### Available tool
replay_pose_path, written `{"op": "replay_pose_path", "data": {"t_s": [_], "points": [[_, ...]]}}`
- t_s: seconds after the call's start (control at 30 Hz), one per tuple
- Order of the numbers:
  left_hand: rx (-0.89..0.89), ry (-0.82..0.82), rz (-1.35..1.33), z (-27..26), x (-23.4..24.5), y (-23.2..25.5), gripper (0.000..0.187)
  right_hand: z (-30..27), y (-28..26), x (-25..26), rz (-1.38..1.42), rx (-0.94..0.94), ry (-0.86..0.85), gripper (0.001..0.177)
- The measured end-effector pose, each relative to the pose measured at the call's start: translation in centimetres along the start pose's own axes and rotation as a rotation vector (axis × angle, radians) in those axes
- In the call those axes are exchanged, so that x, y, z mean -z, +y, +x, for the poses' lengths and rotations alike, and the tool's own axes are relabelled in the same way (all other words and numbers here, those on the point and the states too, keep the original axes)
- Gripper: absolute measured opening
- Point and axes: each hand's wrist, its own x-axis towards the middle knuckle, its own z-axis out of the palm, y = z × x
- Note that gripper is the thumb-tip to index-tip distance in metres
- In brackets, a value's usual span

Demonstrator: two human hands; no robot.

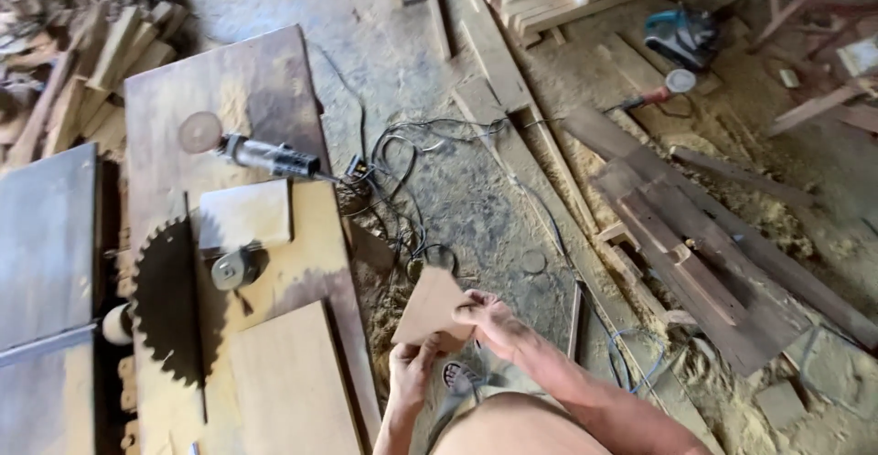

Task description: The person measures and marks a piece of wood using a tape measure, a pencil, and a template in a woodworking shop.

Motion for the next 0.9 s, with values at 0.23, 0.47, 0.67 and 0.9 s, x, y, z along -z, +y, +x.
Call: {"op": "replay_pose_path", "data": {"t_s": [0.23, 0.47, 0.67, 0.9], "points": [[-0.122, -0.332, 0.363, 7.7, -5.1, -0.8, 0.014, 1.5, -3.1, 8.7, 0.087, 0.114, 0.083, 0.026], [-0.023, -0.479, 0.231, 22.4, -15.9, 3.9, 0.018, 9.8, -16.5, 12.1, 0.184, 0.145, 0.341, 0.042], [-0.148, -0.498, 0.289, 32.4, -27.8, 16.6, 0.018, 18.9, -32.8, 14.3, -0.081, 0.174, 0.462, 0.034], [-1.165, 0.068, 0.967, 41.0, -35.6, 25.8, 0.067, 29.2, -45.3, 12.5, -0.601, -0.045, 0.933, 0.042]]}}
